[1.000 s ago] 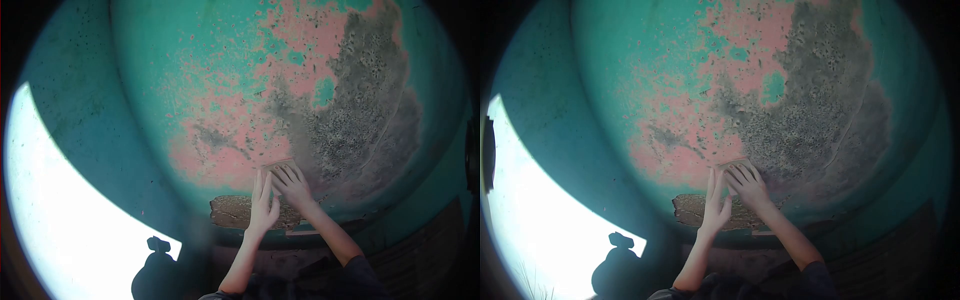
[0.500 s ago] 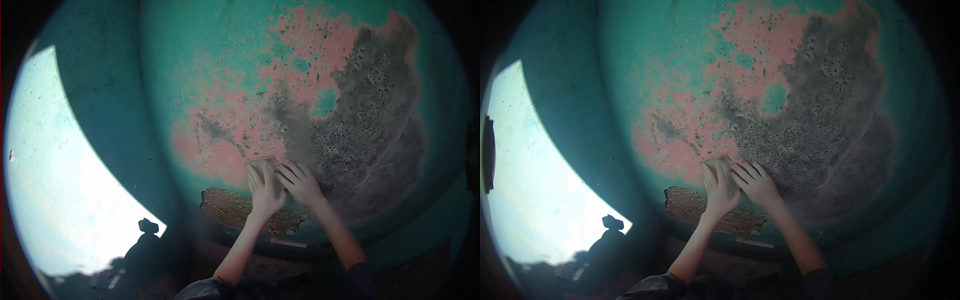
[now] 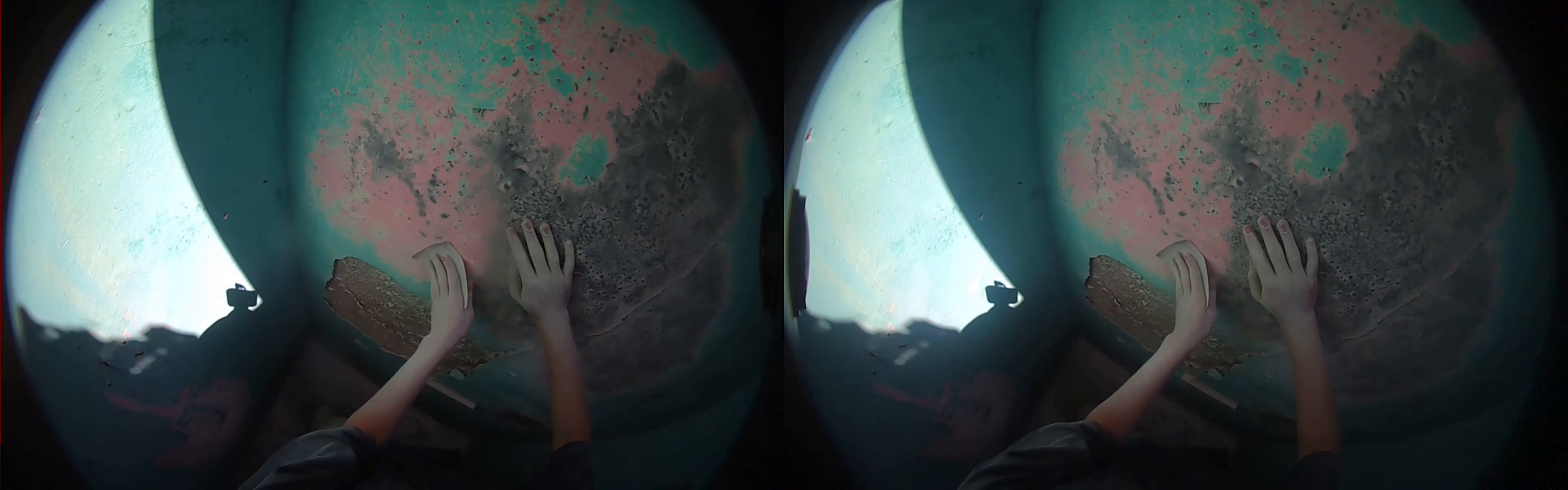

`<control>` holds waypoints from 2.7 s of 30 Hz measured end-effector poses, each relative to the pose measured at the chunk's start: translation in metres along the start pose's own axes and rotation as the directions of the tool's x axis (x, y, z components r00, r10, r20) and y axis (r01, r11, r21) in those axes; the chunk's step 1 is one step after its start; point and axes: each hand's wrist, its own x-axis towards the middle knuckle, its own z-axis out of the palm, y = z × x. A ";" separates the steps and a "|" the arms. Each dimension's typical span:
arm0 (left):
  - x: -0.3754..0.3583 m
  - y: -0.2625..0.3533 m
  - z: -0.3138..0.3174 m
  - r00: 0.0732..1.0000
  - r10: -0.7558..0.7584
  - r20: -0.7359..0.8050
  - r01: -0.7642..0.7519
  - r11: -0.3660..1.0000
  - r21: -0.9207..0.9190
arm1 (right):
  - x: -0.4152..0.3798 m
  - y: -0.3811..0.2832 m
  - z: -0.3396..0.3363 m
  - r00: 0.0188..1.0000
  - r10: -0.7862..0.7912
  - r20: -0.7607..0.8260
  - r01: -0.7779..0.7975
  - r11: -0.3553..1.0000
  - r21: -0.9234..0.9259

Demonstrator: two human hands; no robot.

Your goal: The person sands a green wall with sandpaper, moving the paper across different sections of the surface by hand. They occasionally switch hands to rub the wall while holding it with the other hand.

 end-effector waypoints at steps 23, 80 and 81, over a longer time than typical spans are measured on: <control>0.050 -0.072 -0.038 0.923 -0.362 -0.131 0.286 0.872 -0.397 | -0.002 0.000 -0.001 0.997 -0.081 0.009 0.081 0.995 0.061; -0.006 -0.050 -0.019 0.920 -0.368 0.132 0.388 0.823 -0.415 | -0.029 -0.003 0.015 0.998 0.022 -0.062 -0.023 1.000 -0.012; -0.022 -0.032 -0.006 0.929 -0.320 0.184 0.369 0.836 -0.407 | -0.029 -0.001 0.014 0.998 0.021 -0.067 -0.021 1.000 -0.007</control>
